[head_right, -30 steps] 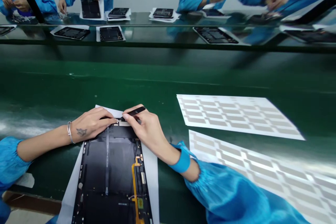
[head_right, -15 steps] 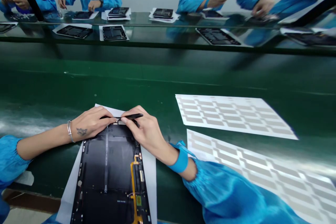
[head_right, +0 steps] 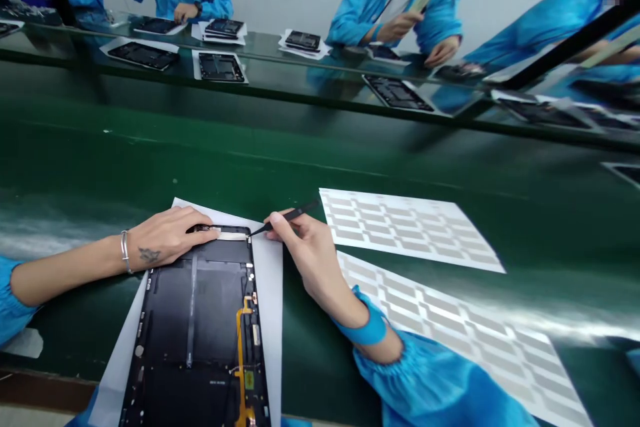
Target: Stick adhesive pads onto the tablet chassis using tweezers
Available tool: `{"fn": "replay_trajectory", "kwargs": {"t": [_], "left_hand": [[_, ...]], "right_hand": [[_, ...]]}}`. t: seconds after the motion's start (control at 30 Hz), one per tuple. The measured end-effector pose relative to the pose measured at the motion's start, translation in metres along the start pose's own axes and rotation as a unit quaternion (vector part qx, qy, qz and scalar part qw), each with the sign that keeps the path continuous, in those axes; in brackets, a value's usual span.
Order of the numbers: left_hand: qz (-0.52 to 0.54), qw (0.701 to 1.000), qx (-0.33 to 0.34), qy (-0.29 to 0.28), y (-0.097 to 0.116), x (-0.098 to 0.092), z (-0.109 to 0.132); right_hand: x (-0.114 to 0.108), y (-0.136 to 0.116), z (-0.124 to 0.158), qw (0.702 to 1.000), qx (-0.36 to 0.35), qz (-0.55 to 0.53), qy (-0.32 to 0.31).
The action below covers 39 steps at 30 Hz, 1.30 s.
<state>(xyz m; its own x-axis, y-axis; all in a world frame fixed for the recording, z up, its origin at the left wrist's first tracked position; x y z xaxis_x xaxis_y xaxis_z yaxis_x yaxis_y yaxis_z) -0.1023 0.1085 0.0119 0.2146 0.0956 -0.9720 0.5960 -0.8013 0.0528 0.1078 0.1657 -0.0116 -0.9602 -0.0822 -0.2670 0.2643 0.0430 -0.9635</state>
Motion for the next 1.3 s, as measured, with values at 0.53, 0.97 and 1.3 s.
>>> {"fn": "replay_trajectory", "kwargs": {"t": [0.53,0.97,1.3], "left_hand": [[-0.029,0.999,-0.001,-0.025,-0.0010,0.0014,-0.0008],[-0.020,0.999,-0.004,-0.032,-0.0014,0.0018,-0.0012],[-0.012,1.000,-0.005,-0.022,-0.0017,0.0012,-0.0011]], "right_hand": [[0.0070,-0.0061,0.0027,1.000,-0.006,0.010,-0.008],[0.0096,-0.0045,0.0047,1.000,-0.021,-0.001,-0.002],[0.0101,-0.0035,0.0035,0.998,-0.041,0.044,-0.015]]}}
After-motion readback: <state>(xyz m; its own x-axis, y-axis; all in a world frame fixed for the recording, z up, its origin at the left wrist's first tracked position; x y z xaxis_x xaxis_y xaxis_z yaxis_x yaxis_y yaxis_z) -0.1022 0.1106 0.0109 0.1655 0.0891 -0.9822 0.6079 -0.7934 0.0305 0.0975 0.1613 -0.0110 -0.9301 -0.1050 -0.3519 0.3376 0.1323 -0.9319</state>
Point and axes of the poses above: each hand's wrist, its own z-axis away from the middle knuckle, its own x-axis out of the palm, y = z × x, the point moved 6 cm from there along -z, towards the middle knuckle, and after that the axes turned 3 degrees about z, right-handed, at the moved point
